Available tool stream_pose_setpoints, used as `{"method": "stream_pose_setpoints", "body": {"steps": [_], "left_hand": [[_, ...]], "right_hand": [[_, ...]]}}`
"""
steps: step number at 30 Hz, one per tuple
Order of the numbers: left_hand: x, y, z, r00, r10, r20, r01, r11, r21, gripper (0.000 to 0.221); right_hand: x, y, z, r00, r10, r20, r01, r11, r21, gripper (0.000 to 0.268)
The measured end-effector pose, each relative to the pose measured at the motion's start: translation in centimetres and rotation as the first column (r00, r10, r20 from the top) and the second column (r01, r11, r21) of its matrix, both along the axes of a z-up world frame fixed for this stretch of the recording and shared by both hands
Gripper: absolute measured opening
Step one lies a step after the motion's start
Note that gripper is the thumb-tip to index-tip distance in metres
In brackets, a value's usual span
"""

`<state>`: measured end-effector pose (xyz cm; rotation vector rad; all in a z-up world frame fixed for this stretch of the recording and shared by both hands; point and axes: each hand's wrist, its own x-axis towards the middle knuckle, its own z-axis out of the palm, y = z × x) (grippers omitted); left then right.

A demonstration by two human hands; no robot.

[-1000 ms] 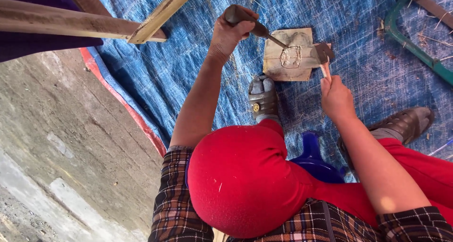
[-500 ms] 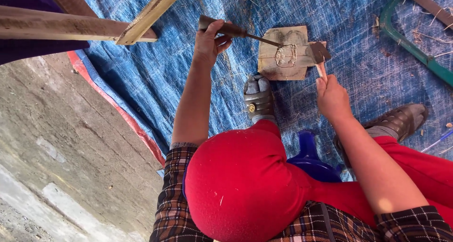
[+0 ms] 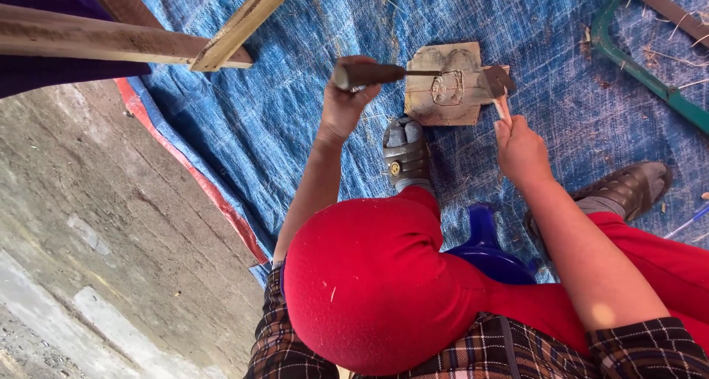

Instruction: Using a hammer and chisel to carve or shape a small piece of wood while sitting on the floor.

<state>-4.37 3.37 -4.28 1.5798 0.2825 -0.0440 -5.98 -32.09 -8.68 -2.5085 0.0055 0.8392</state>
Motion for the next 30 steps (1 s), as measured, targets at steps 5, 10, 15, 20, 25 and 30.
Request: {"method": "stream_pose_setpoints", "body": {"steps": [5,10,15,20,25,30], "left_hand": [[-0.8,-3.7,1.8,0.989,-0.042,0.145,0.01,0.976,0.217,0.04],[-2.2,-5.9,1.1,0.995,-0.039,0.091,-0.01,0.873,0.488,0.046],[-2.9,-7.1,0.3,0.976,-0.048,0.211,-0.091,0.795,0.6,0.042],[-3.8,-8.5,-2.8,0.905,-0.24,0.351,-0.161,0.572,0.804,0.044],[-2.3,-9.7,0.6,0.817,-0.485,0.311,-0.081,0.438,0.896,0.051],[-2.9,-10.7,-4.2,0.828,-0.499,0.256,-0.082,0.345,0.935,0.031]], "right_hand": [[1.1,-1.5,-1.0,0.993,-0.025,-0.114,0.033,0.997,0.068,0.049],[1.9,-1.2,0.5,0.993,0.0,-0.118,0.006,0.999,0.044,0.05],[1.9,-0.9,1.3,0.987,-0.01,-0.16,0.02,0.998,0.06,0.051],[1.9,-1.3,0.4,0.984,-0.019,-0.176,0.032,0.997,0.072,0.053],[1.9,-1.4,3.3,0.979,-0.053,-0.197,0.081,0.987,0.138,0.052],[1.4,-0.8,12.2,0.979,-0.143,-0.145,0.171,0.965,0.198,0.044]]}}
